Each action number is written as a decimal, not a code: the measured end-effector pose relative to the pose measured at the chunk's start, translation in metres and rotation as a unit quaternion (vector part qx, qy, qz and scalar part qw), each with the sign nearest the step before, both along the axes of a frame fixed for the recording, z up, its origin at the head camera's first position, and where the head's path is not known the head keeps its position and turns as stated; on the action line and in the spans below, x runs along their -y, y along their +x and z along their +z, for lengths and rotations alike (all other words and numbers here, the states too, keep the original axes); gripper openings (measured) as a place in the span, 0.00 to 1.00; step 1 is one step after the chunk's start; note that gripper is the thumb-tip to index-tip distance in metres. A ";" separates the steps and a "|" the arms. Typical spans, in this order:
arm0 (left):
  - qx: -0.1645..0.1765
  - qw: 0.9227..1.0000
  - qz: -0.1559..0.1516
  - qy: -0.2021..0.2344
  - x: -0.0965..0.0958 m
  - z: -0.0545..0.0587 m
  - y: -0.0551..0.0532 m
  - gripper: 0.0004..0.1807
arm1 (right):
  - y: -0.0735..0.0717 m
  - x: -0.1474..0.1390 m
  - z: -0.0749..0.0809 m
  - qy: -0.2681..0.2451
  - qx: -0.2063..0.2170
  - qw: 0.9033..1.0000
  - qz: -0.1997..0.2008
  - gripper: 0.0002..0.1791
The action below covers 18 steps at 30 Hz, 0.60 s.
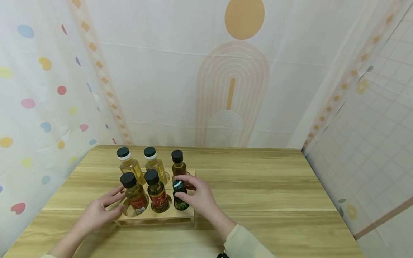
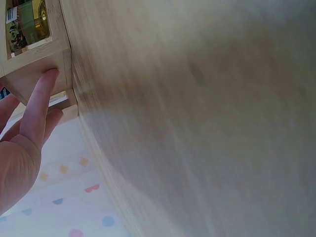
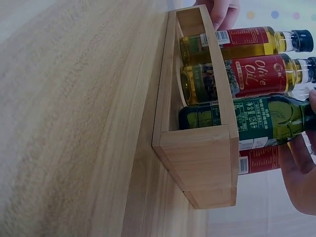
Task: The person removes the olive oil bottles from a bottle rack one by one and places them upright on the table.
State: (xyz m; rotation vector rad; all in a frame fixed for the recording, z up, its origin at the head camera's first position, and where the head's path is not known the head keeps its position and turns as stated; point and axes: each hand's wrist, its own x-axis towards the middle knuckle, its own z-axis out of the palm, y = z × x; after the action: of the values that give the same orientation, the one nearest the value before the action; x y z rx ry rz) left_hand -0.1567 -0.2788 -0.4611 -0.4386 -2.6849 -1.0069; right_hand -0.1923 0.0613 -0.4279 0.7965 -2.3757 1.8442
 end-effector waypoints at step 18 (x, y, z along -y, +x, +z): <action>0.027 1.000 0.006 0.012 -0.001 0.003 0.001 0.23 | 0.004 0.001 0.001 -0.015 -0.020 0.999 -0.032 0.23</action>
State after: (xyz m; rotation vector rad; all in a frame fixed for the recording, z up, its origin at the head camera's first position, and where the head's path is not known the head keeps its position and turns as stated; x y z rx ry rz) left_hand -0.1560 -0.2779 -0.4582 -0.3967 -2.7167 -1.0608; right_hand -0.1879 0.0600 -0.4269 0.7383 -2.3163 1.8161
